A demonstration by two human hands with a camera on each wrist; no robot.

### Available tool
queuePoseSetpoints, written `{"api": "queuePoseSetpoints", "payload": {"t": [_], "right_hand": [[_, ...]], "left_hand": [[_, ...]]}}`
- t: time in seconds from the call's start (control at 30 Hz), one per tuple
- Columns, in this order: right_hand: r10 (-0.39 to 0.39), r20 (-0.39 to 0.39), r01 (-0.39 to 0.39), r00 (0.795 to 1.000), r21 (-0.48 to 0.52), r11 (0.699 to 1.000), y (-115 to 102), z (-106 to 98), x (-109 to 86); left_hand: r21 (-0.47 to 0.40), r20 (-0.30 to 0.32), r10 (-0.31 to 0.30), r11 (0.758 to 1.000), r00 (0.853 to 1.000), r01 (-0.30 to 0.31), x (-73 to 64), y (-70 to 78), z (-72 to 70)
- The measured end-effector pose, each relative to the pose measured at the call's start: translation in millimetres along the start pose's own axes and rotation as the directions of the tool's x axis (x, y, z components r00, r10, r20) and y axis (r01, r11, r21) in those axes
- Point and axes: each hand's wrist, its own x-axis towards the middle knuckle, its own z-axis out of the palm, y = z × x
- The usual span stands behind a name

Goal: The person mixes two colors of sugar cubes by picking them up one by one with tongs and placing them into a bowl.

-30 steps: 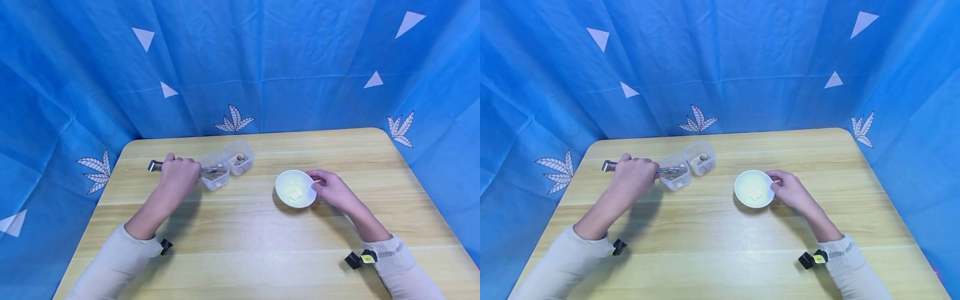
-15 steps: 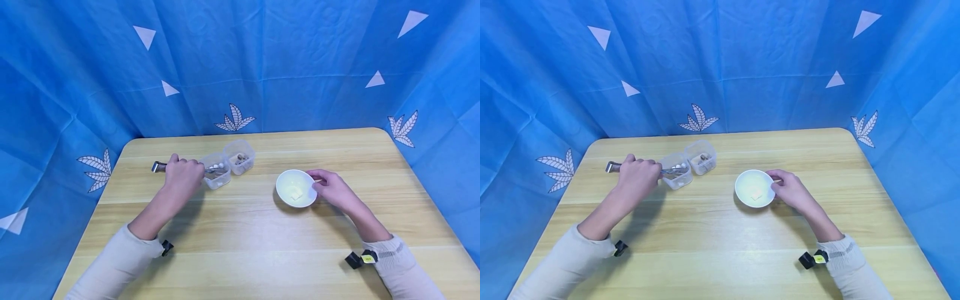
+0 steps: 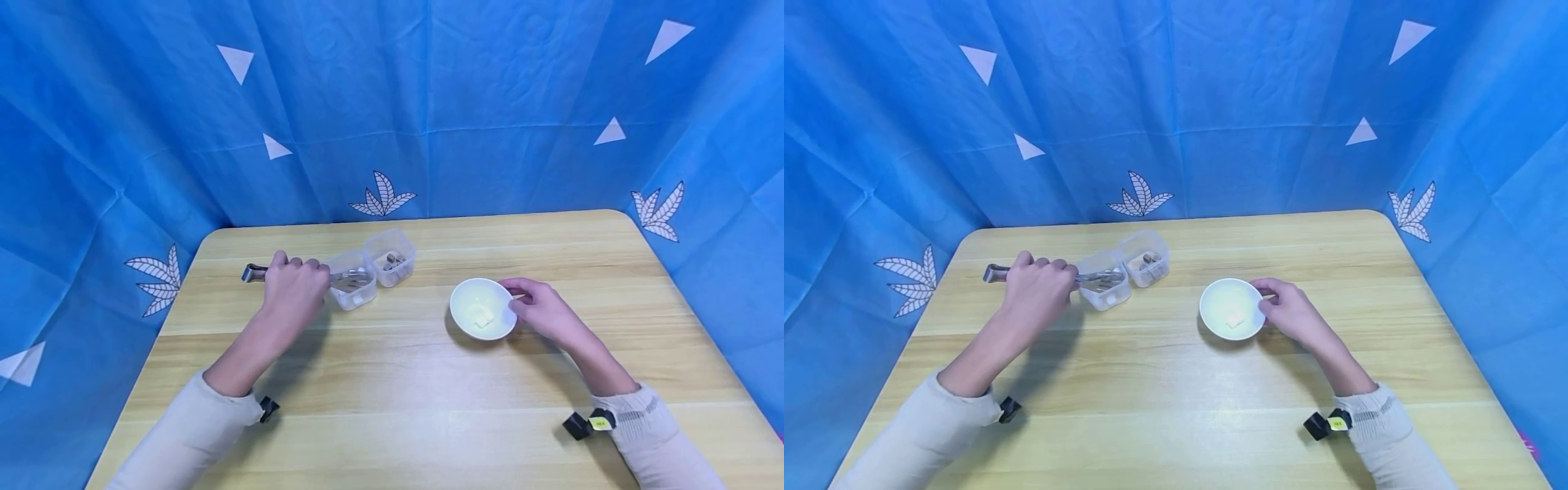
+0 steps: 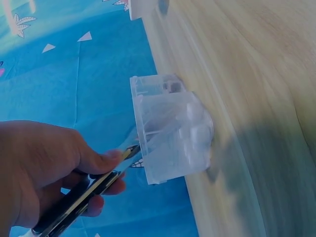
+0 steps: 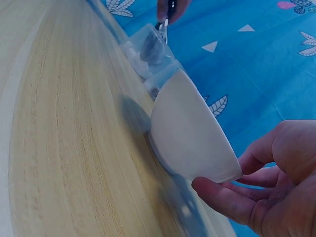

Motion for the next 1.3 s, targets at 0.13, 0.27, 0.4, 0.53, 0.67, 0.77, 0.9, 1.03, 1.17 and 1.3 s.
{"api": "queuePoseSetpoints", "payload": {"t": [0.13, 0.27, 0.4, 0.53, 0.67, 0.77, 0.9, 1.03, 1.17, 1.3], "right_hand": [[-0.002, -0.003, 0.002, 1.000, -0.009, 1.000, 0.1, -0.1, -0.7], [0.000, -0.004, 0.000, 1.000, -0.011, 1.000, 0.3, -0.2, -1.2], [0.001, -0.002, -0.001, 1.000, -0.005, 1.000, 0.5, 0.2, -1.0], [0.002, 0.000, -0.002, 1.000, -0.004, 1.000, 0.6, 0.3, -0.8], [0.002, -0.001, -0.002, 1.000, -0.007, 1.000, -0.2, 0.5, -0.7], [0.003, -0.003, -0.003, 1.000, -0.007, 1.000, -0.9, 0.8, -0.5], [0.003, -0.003, -0.003, 1.000, 0.001, 1.000, -0.7, 1.0, -0.1], [0.005, 0.001, -0.005, 1.000, 0.015, 1.000, 0.0, 1.2, -0.3], [-0.002, 0.003, 0.002, 1.000, 0.018, 1.000, 0.8, 1.3, -0.4], [-0.007, 0.003, 0.007, 1.000, 0.023, 1.000, 1.8, 1.5, 0.1]], "left_hand": [[-0.004, -0.062, -0.015, 1.000, 0.998, 0.014, -2.6, -1.8, -0.6], [-0.014, -0.115, -0.033, 0.999, 0.993, 0.031, -5.7, -3.6, -1.3], [-0.018, -0.151, -0.046, 0.999, 0.987, 0.044, -9.4, -5.4, -1.5], [-0.028, -0.178, -0.060, 0.998, 0.982, 0.056, -12.9, -8.1, -0.8], [-0.029, -0.224, -0.072, 0.997, 0.972, 0.067, -17.2, -11.4, 0.2], [-0.040, -0.271, -0.080, 0.997, 0.959, 0.072, -20.2, -13.5, 1.1], [-0.074, -0.310, -0.095, 0.994, 0.946, 0.076, -22.8, -15.4, 1.7], [-0.108, -0.311, -0.114, 0.991, 0.944, 0.084, -24.6, -16.1, 1.8], [-0.127, -0.326, -0.125, 0.988, 0.937, 0.087, -26.8, -15.2, 1.3], [-0.157, -0.344, -0.135, 0.984, 0.929, 0.085, -28.1, -12.9, -0.1]]}}
